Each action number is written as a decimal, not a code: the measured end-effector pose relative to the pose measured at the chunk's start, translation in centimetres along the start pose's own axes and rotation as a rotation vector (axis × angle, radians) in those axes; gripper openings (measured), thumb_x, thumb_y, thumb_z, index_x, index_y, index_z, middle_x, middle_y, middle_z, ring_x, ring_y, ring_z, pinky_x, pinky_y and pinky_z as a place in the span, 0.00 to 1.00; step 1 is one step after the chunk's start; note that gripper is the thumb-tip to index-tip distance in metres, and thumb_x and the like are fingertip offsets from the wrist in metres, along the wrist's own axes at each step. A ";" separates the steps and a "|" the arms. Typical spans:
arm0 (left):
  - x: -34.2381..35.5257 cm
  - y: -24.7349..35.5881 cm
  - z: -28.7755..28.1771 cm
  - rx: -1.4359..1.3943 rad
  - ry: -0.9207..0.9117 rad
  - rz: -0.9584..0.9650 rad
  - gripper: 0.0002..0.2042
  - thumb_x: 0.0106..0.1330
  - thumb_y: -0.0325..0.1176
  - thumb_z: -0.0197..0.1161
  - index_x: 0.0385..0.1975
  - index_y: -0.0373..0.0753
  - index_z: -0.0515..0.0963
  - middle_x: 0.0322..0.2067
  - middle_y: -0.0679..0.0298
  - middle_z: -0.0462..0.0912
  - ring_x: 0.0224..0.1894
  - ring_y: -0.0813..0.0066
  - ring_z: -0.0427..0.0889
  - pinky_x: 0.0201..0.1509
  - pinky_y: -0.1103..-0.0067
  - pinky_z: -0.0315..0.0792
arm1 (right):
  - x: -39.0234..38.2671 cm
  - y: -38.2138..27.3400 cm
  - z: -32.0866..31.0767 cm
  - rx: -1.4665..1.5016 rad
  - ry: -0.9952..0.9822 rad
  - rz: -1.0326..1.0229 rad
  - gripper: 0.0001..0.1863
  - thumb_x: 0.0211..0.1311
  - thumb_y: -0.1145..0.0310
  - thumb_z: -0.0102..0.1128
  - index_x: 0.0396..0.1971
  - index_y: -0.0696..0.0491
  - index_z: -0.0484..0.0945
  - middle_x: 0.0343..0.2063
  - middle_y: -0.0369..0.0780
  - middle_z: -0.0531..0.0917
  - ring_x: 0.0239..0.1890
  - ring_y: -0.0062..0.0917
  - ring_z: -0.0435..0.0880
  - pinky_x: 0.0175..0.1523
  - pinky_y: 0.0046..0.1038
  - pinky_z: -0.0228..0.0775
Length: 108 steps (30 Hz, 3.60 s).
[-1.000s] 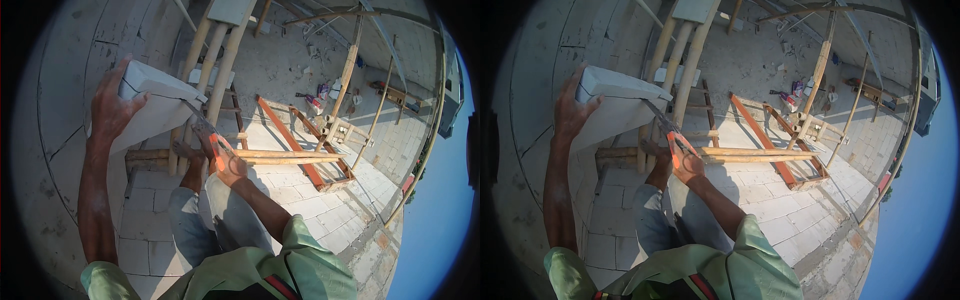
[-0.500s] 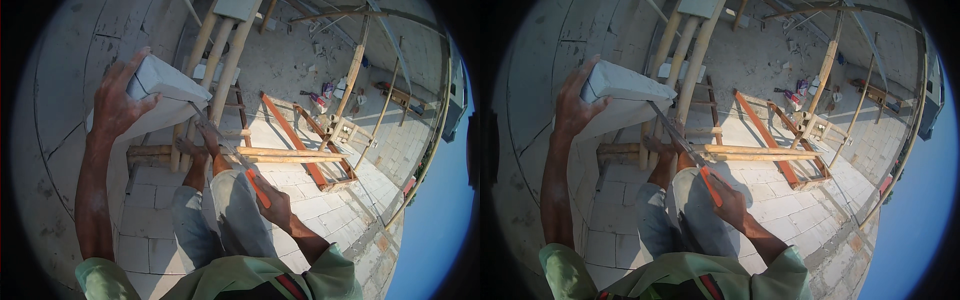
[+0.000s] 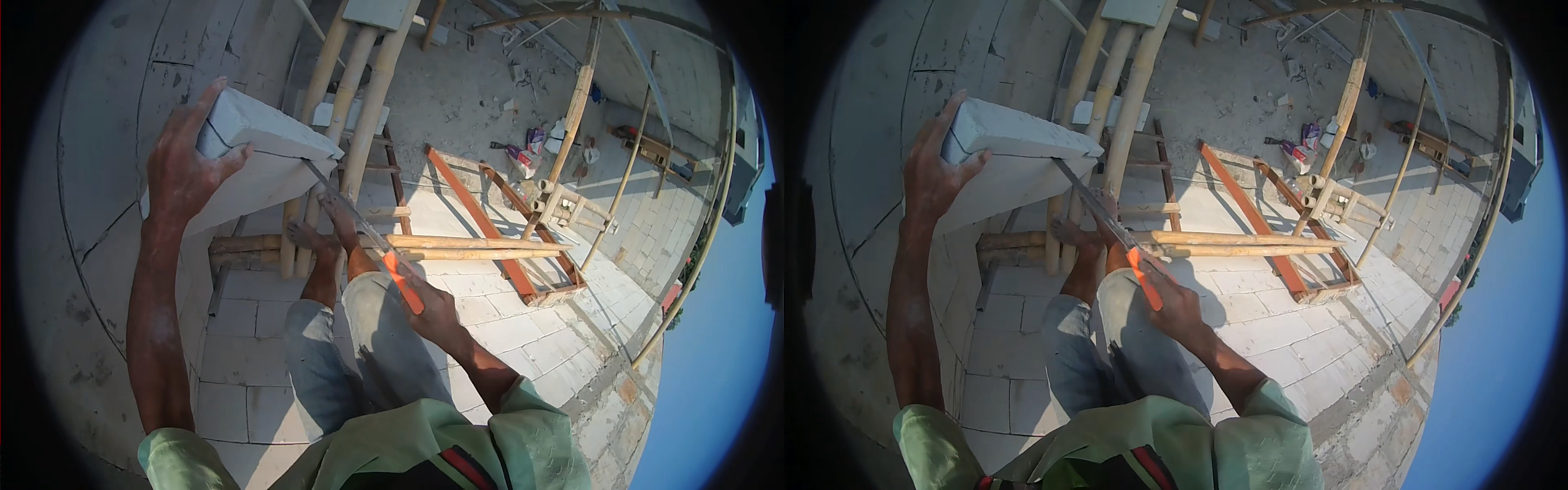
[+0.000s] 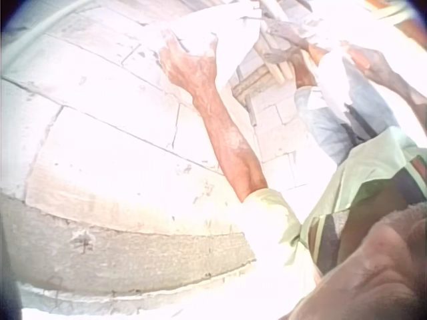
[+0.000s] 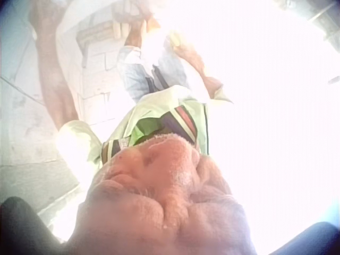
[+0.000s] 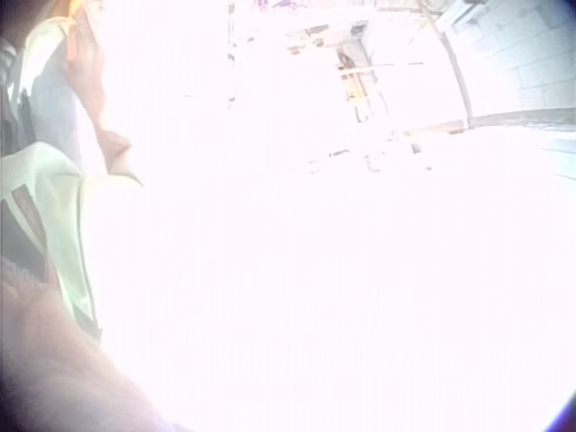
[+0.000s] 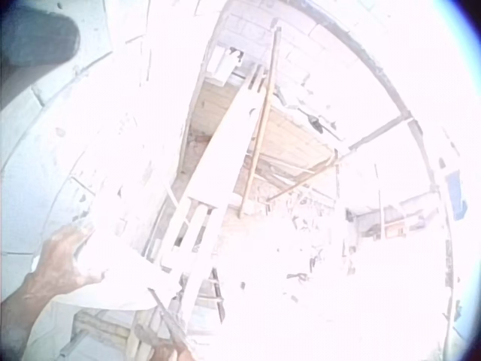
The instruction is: The person cuts a lightweight concrete brick with a hand saw and then places it on a wall, checking the level with a spirit level.
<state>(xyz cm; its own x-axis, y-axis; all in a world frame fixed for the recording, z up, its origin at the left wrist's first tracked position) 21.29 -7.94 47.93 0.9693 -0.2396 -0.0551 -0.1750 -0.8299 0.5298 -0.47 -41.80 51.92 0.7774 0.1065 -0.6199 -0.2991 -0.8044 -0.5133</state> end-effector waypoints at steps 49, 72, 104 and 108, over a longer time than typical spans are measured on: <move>3.7 -5.3 -0.7 0.060 -0.011 -0.307 0.45 0.48 0.49 0.77 0.65 0.36 0.65 0.54 0.45 0.77 0.56 0.48 0.77 0.60 0.63 0.71 | 10.4 -2.5 1.9 0.047 -0.118 -0.114 0.31 0.59 0.76 0.61 0.65 0.53 0.69 0.52 0.50 0.81 0.50 0.42 0.84 0.54 0.35 0.76; 5.6 -8.3 -2.2 -0.084 -0.138 -0.327 0.39 0.51 0.43 0.74 0.59 0.24 0.67 0.50 0.36 0.78 0.55 0.44 0.77 0.59 0.62 0.73 | 11.6 -1.2 0.4 -0.160 -0.175 0.018 0.35 0.55 0.81 0.61 0.66 0.47 0.69 0.49 0.52 0.83 0.43 0.36 0.88 0.49 0.31 0.79; 6.7 -10.5 -0.2 -0.226 -0.050 -0.353 0.43 0.50 0.46 0.74 0.67 0.34 0.65 0.56 0.43 0.76 0.59 0.53 0.74 0.65 0.69 0.65 | 9.7 0.1 -2.4 0.017 0.013 -0.247 0.32 0.56 0.74 0.61 0.64 0.45 0.70 0.40 0.50 0.85 0.39 0.45 0.86 0.44 0.36 0.80; 6.9 -10.8 -0.4 -0.171 -0.003 -0.366 0.44 0.49 0.47 0.75 0.67 0.34 0.65 0.54 0.43 0.77 0.54 0.54 0.79 0.60 0.70 0.70 | 14.9 5.4 4.1 -0.124 -0.064 -0.241 0.33 0.56 0.77 0.60 0.65 0.47 0.69 0.53 0.45 0.81 0.47 0.42 0.85 0.49 0.33 0.80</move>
<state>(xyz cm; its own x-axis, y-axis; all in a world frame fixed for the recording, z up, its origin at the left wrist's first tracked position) 29.98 -0.38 42.16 0.9617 0.0541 -0.2687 0.2129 -0.7648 0.6080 7.21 -42.19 37.50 0.7799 0.3374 -0.5272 -0.0365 -0.8163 -0.5765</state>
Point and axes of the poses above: each hand's wrist, its own x-axis towards the middle knuckle, its own z-axis out of the palm, y = z × x, the point moved 2 cm from there along x, towards the middle knuckle
